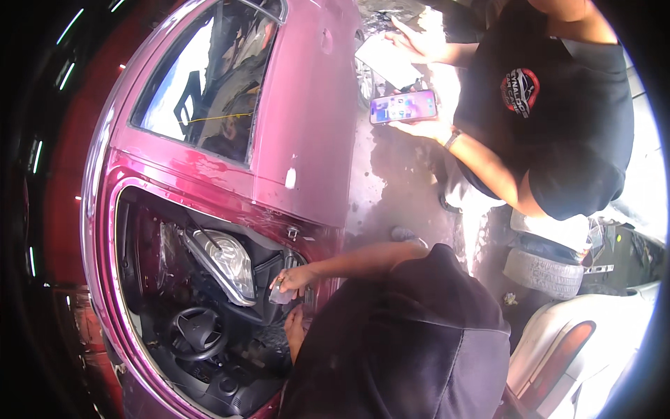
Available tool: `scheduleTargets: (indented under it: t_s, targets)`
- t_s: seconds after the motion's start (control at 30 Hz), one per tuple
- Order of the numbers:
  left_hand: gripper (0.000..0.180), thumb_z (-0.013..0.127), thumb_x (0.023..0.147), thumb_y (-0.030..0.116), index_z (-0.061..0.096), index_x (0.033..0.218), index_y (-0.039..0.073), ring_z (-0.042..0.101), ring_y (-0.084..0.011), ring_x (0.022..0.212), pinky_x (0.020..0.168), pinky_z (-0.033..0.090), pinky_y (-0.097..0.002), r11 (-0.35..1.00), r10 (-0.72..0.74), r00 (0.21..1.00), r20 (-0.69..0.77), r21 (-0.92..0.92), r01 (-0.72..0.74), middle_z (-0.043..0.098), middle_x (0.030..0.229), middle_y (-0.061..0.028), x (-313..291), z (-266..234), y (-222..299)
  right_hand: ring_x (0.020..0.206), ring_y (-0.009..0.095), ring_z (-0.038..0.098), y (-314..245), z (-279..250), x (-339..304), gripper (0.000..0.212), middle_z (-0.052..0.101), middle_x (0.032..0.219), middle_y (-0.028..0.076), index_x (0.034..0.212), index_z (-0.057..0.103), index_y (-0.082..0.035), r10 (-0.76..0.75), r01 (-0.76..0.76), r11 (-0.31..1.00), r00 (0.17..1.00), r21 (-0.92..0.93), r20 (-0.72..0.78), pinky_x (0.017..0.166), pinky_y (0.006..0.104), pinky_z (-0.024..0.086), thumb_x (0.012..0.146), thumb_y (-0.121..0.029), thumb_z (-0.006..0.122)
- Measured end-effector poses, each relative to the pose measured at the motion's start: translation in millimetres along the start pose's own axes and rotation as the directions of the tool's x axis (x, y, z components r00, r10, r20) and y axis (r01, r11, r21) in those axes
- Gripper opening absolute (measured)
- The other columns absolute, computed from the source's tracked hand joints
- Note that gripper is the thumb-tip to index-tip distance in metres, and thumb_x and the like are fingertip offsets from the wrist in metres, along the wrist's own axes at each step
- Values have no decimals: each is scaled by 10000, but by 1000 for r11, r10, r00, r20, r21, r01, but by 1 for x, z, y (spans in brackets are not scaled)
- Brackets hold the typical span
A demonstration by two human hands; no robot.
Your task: The person wipes the exterior of a maroon car with a cloth, focusing on the door frame, window trim, and side panels. They use a small tool to scrape or clean the door jambs and edges. Another person is visible nearby holding a phone.
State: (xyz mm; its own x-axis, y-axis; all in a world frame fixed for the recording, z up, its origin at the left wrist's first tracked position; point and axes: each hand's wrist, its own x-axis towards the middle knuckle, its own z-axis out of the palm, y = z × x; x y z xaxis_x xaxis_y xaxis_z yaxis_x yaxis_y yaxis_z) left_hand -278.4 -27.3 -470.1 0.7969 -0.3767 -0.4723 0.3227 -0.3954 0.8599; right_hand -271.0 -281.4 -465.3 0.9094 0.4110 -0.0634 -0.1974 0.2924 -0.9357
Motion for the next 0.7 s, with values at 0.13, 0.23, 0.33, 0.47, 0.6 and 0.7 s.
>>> scheduleTargets:
  t_s: [0.13,0.23,0.33,0.47,0.6,0.7]
  targets:
    - [364,568,1049,239,631,1271,-42,648,-180,996,886,500,-300,986,164,978,127,-63,-157,673,1200,-94,-5,20,40,894,244,706,-31,-11,-14,509,628,1249,140,1428,542,-107,-11,11,1000,1000,26,-6,724,362,619,953,-280,601]
    - [374,538,1070,280,635,1236,-40,652,-189,1007,874,518,-304,985,-8,1000,-1,-171,7,656,1227,-121,-5,34,66,892,256,706,-39,-28,-17,530,618,1253,135,1361,554,1,-46,39,997,993,65,113,712,352,615,968,-349,612]
    - [465,543,1065,388,638,1204,-46,681,-194,939,803,571,-322,941,116,980,164,-334,-56,692,1114,-124,6,46,84,926,236,726,-34,-52,-8,414,515,1387,172,1308,619,45,-134,142,988,984,-58,120,768,361,624,1051,-276,569]
    - [388,646,1018,354,667,1222,24,653,-117,903,825,527,-292,935,-99,993,-70,-347,69,713,1025,-41,22,72,95,1105,292,682,-34,-74,2,362,523,1399,162,1291,632,38,-94,75,992,977,105,190,854,386,639,1038,-215,580]
    - [258,695,994,273,750,1048,27,674,-109,726,667,542,-267,877,-27,963,-268,-468,-106,743,892,-40,22,105,97,1190,259,646,-46,-87,1,399,626,1306,119,1374,563,-31,76,-139,954,969,264,234,853,414,642,1017,-201,610]
    - [220,685,1002,246,756,1024,39,661,-86,732,676,534,-251,798,1,934,-357,-563,-215,747,891,-28,11,122,96,1134,233,667,-50,-88,-1,412,625,1322,107,1386,563,-28,18,-72,978,965,197,262,816,375,641,1022,-214,612]
